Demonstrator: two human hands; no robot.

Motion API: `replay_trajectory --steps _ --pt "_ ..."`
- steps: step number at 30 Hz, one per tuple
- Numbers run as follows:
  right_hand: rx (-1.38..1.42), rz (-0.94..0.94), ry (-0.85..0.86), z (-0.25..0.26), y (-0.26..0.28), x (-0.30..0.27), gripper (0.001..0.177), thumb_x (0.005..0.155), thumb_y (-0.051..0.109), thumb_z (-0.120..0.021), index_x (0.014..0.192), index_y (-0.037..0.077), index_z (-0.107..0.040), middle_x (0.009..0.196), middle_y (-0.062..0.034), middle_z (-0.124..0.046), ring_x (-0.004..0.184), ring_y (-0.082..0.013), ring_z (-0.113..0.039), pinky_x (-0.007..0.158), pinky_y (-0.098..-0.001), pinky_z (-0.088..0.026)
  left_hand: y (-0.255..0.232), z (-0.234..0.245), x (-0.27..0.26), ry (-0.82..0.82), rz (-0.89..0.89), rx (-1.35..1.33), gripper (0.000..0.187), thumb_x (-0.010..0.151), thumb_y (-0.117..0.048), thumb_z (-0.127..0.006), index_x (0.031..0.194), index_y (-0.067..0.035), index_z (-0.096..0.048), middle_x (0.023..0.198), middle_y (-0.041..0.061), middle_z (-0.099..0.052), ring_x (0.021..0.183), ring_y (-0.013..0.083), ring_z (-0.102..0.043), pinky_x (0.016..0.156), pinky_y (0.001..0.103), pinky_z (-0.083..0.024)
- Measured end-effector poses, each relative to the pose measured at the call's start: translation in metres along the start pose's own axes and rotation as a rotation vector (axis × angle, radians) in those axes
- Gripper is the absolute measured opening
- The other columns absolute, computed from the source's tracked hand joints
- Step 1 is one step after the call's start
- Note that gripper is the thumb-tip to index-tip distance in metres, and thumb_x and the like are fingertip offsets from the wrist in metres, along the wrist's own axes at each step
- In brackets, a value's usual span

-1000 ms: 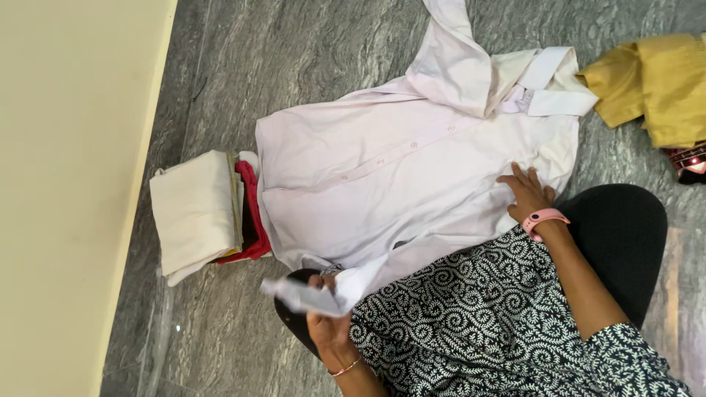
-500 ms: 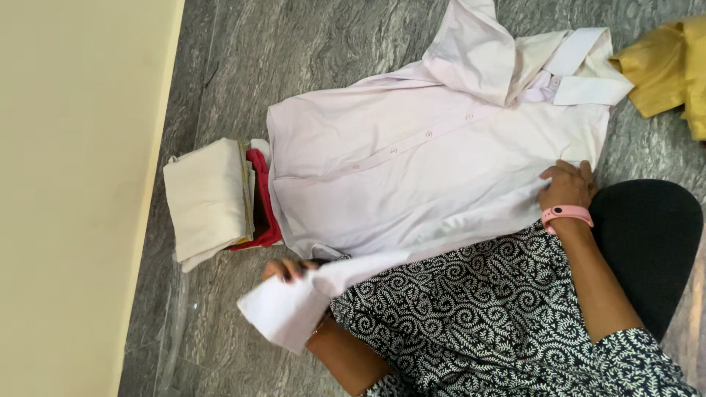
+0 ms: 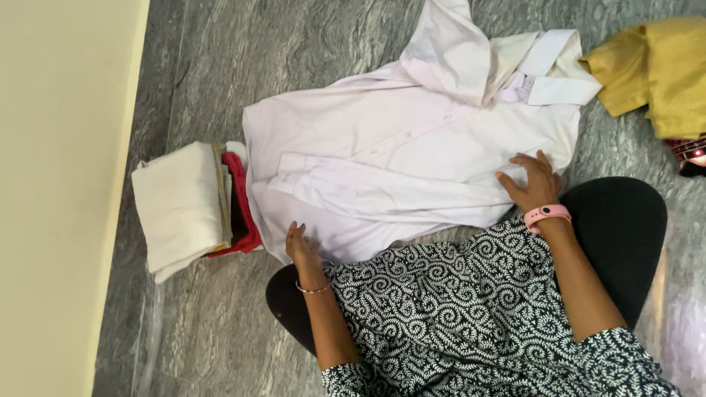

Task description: The person sits on the floor and folds several garments one by one, including a white shirt, a yellow top, a green patterned shirt, and a black patterned garment. Each item is smoothed, folded into a compact rectangle, and placed in a growing stack.

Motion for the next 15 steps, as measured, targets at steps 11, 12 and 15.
replay_trajectory --steps 11,12,15 --pt "-0.066 0.168 0.038 -0.007 -0.001 -0.004 0.02 0.082 0.023 -0.082 0.103 0.026 -0.081 0.147 -0.0005 -0.064 0.148 -0.0356 -0.04 0.119 -0.0562 -0.032 0.023 -0.003 0.009 -0.401 -0.197 0.736 0.113 0.075 -0.031 -0.089 0.155 -0.005 -0.015 0.147 0.046 0.034 0.139 0.0695 -0.012 0.116 0.047 -0.037" --pt "0.007 0.187 -0.015 0.0 0.001 0.0 0.02 0.083 0.022 -0.081 0.103 0.026 -0.08 0.144 0.0004 -0.065 0.146 -0.0351 -0.043 0.121 -0.0494 -0.038 0.024 -0.006 0.007 -0.396 -0.173 0.751 0.119 0.073 -0.034 -0.09 0.156 -0.007 -0.01 0.146 0.047 0.034 0.139 0.0684 -0.017 0.117 0.047 -0.036" --pt "0.043 0.199 -0.1 0.009 0.006 -0.006 0.015 0.089 0.02 -0.081 0.105 0.021 -0.079 0.138 -0.0015 -0.069 0.141 -0.0325 -0.049 0.121 -0.0432 -0.038 0.037 0.0 0.007 -0.358 -0.021 0.779 0.123 0.072 -0.039 -0.089 0.16 -0.011 -0.007 0.15 0.044 0.032 0.139 0.0651 -0.026 0.117 0.05 -0.037"
Point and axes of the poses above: each hand's wrist, its own x-axis towards the middle knuckle, its own z-axis out of the back of the hand, y = z × x, the point moved 5 cm from there along x, towards the middle knuckle
